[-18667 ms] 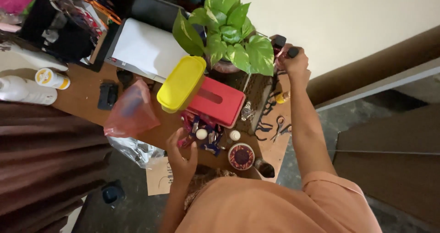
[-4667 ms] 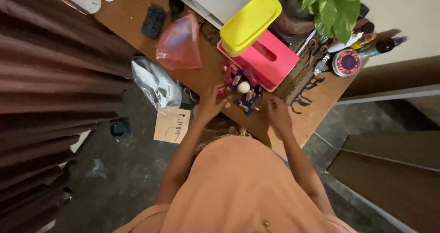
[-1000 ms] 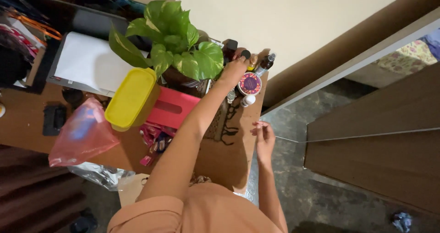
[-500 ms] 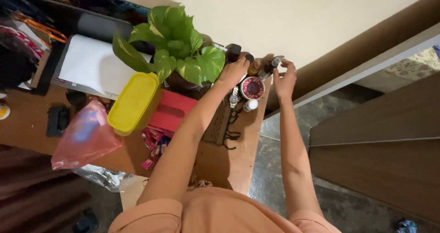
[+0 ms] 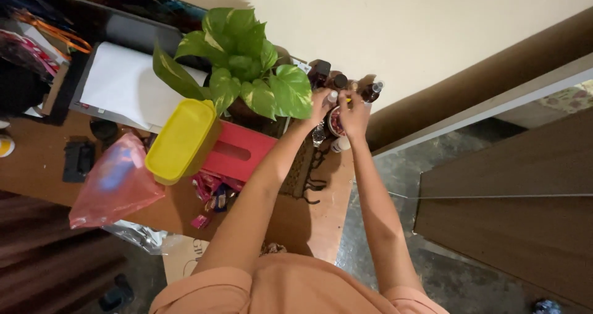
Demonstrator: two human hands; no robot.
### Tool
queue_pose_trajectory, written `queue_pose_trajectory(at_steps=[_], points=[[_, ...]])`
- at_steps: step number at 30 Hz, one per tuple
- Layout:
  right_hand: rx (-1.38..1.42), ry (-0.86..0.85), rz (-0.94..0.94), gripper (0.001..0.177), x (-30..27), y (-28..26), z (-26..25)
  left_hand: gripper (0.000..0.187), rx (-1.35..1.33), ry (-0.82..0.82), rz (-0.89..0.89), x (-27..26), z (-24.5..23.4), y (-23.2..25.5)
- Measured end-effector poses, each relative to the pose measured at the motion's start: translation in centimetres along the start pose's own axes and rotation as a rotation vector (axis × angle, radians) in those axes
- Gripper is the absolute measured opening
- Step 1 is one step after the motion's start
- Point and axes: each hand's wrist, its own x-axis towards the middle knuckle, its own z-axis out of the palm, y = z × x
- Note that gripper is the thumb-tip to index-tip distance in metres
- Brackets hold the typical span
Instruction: The person is organizing and preparing to clean a desk, moving various containers and bottles and handling a cleaning cloth.
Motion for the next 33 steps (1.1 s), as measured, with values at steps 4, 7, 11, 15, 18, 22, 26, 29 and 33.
queue_pose_trajectory(at_steps=[4, 7, 11, 15, 18, 22, 26, 29, 33], points=[[-0.070, -0.120, 0.086, 0.030, -0.3, -2.6, -0.6, 0.054, 0.036, 0.012, 0.069, 0.8, -1.6, 0.3], [0.086, -0.135, 0.062, 0.037, -1.0, -3.3, -2.2, 0.037, 0.007, 0.045, 0.080, 1.2, -7.0, 6.5], [0.201, -0.287, -0.022, 0.055, -2.6, -3.7, -3.8, 0.032, 0.154, 0.087, 0.076, 1.7, -11.7, 12.2], [0.143, -0.379, 0.014, 0.064, -4.6, -4.3, -5.1, 0.033, -0.285, 0.194, -0.039, 0.8, -9.1, 15.6], [0.133, -0.211, -0.098, 0.061, -6.1, -5.5, -7.0, 0.029, -0.703, -0.027, -0.360, 1.2, -13.8, 21.7], [0.226, -0.120, -0.106, 0.035, -9.3, -11.6, -11.7, 0.043, -0.956, -0.065, -0.217, 1.9, -19.4, 29.2], [0.331, -0.133, 0.007, 0.025, -11.9, -18.2, -15.3, 0.035, -1.089, -0.053, -0.089, 2.0, -21.5, 32.6], [0.324, -0.114, 0.002, 0.026, -13.7, -18.9, -16.7, 0.028, -1.063, -0.049, -0.014, 1.3, -22.8, 34.2], [0.323, -0.071, -0.059, 0.023, -15.6, -20.9, -18.1, 0.027, -0.987, -0.100, 0.162, 0.9, -26.2, 37.3]])
